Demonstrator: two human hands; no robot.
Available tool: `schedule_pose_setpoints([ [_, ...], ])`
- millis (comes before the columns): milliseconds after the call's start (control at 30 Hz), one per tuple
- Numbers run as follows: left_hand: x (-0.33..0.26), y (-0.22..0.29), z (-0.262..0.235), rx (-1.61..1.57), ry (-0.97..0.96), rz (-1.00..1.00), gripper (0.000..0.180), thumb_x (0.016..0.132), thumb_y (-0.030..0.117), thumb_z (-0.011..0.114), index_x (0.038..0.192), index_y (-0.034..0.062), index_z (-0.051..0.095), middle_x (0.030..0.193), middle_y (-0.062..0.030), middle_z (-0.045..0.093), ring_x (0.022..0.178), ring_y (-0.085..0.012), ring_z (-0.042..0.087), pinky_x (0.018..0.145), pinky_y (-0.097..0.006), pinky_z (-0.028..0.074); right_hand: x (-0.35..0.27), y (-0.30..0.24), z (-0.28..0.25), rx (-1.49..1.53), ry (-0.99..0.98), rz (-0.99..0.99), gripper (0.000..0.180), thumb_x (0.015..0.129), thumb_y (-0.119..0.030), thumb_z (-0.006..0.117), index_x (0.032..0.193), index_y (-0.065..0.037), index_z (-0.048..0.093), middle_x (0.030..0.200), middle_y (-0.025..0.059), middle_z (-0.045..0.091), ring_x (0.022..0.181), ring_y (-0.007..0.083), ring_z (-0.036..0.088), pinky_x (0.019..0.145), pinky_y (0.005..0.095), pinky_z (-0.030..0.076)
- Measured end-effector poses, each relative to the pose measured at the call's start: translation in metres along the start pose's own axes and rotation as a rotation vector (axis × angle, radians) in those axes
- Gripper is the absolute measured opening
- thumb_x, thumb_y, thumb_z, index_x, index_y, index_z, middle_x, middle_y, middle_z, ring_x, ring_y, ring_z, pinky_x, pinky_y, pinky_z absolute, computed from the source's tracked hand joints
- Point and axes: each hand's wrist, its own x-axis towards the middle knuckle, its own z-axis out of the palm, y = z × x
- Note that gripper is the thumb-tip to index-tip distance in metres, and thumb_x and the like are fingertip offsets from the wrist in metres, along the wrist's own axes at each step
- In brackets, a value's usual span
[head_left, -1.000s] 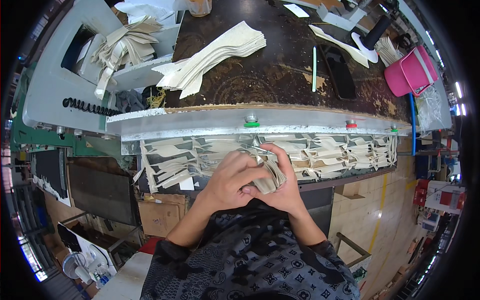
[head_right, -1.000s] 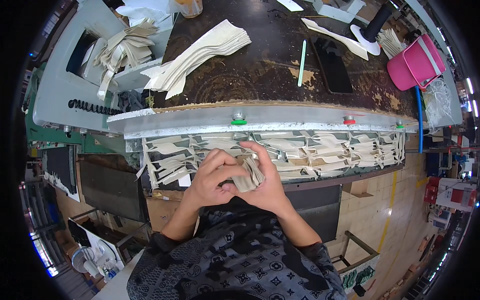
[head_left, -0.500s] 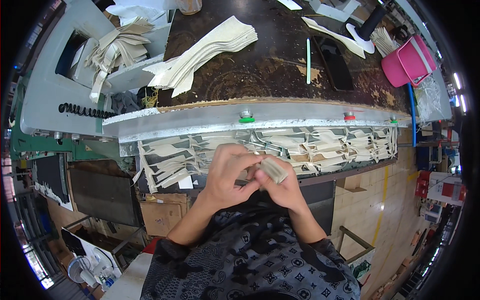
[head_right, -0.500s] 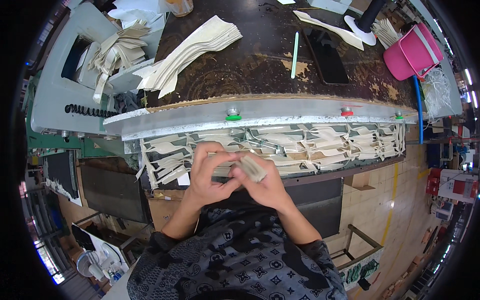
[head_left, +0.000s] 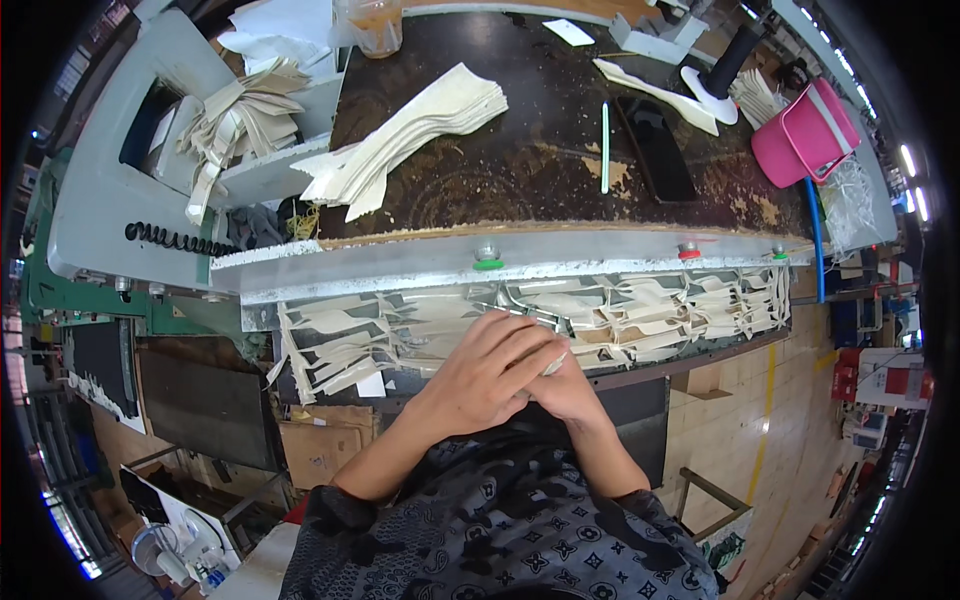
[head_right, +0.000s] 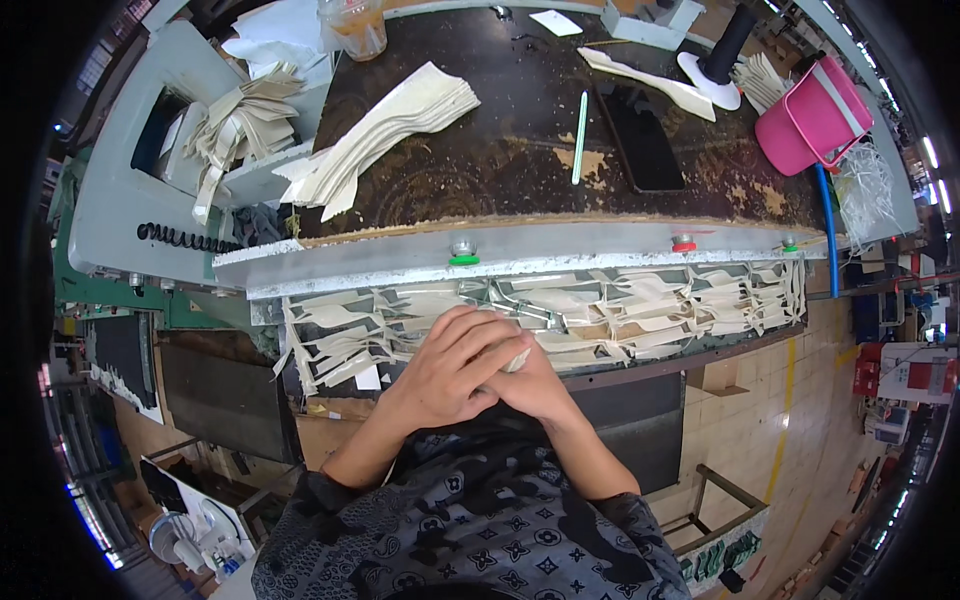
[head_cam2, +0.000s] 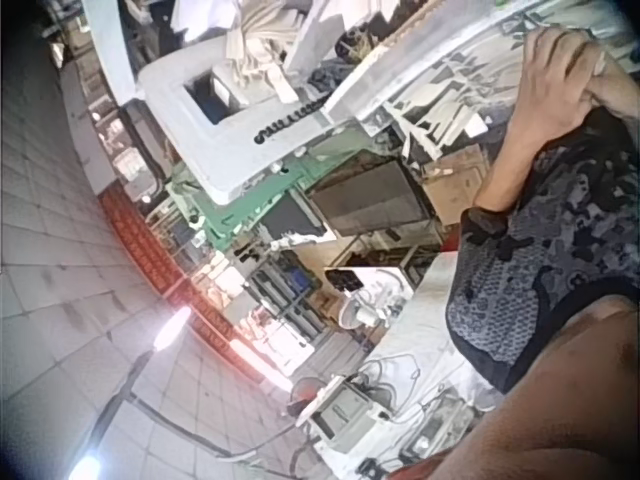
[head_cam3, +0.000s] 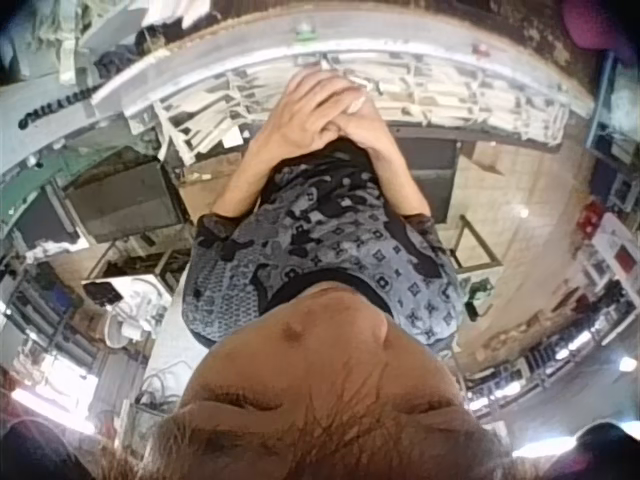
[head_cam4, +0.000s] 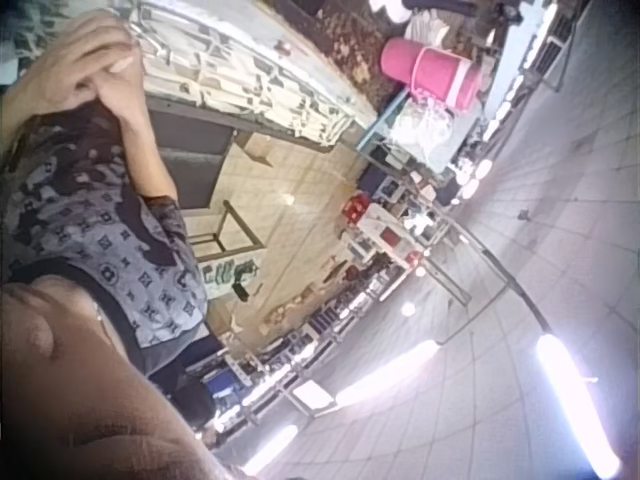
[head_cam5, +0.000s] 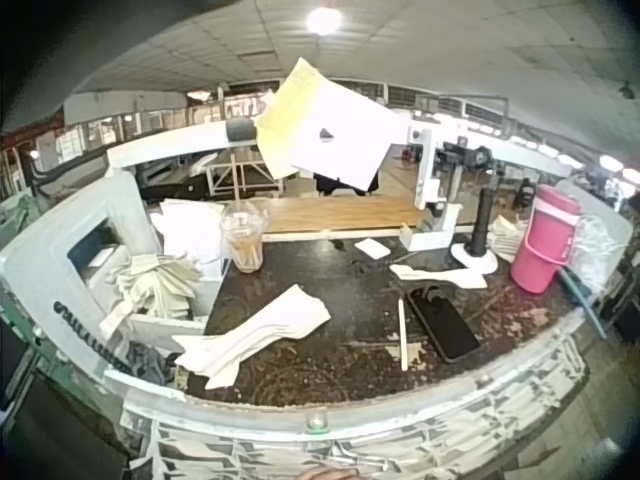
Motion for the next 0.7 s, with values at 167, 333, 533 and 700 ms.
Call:
schedule_pose_setpoints([
  [167, -0.005, 0.004, 0.016, -0.352, 0.239, -0.268, 0.091, 0.075, -0.002, 0.081, 0.159, 0.0027, 0.048, 0.146, -0.0215, 0.058, 0.135, -0.0410, 0.060, 0.111, -0.052, 0.050, 0.011, -0.002, 0.000, 0.469, -0.076, -0.161, 0.025, 0.110, -0.021, 0.065, 0.127, -0.004, 0.057, 0.104, 0.0074, 0.067, 0.100, 0.0191, 0.065, 0.091, 0.0376, 0.054],
  [333, 0.000, -0.001, 0.011, -0.345, 0.163, -0.357, 0.078, 0.084, -0.001, 0.068, 0.158, -0.0016, 0.046, 0.122, -0.0321, 0.071, 0.105, -0.0467, 0.075, 0.094, -0.048, 0.059, 0.026, -0.049, 0.003, 0.386, -0.126, -0.456, 0.037, 0.116, -0.041, 0.055, 0.124, -0.005, 0.053, 0.096, 0.0104, 0.065, 0.095, 0.0236, 0.065, 0.091, 0.0417, 0.054],
  [533, 0.035, -0.002, -0.052, 0.312, 0.173, -0.294, 0.056, 0.084, 0.013, 0.073, 0.139, 0.0054, 0.062, 0.096, -0.0207, 0.075, 0.079, -0.0418, 0.072, 0.076, -0.052, 0.053, 0.066, -0.101, -0.007, 0.098, -0.019, -0.447, 0.037, 0.117, -0.038, 0.054, 0.121, -0.003, 0.063, 0.115, 0.0115, 0.075, 0.106, 0.0176, 0.069, 0.097, 0.0340, 0.055],
  [700, 0.072, -0.006, -0.106, 0.576, 0.041, -0.437, 0.050, 0.082, 0.008, 0.078, 0.130, 0.0065, 0.066, 0.098, -0.0185, 0.075, 0.091, -0.0398, 0.073, 0.086, -0.052, 0.050, 0.121, -0.135, -0.020, -0.216, 0.020, -0.419, 0.024, 0.106, -0.022, 0.074, 0.122, -0.004, 0.074, 0.101, 0.0008, 0.074, 0.094, 0.0060, 0.066, 0.082, 0.0262, 0.053],
])
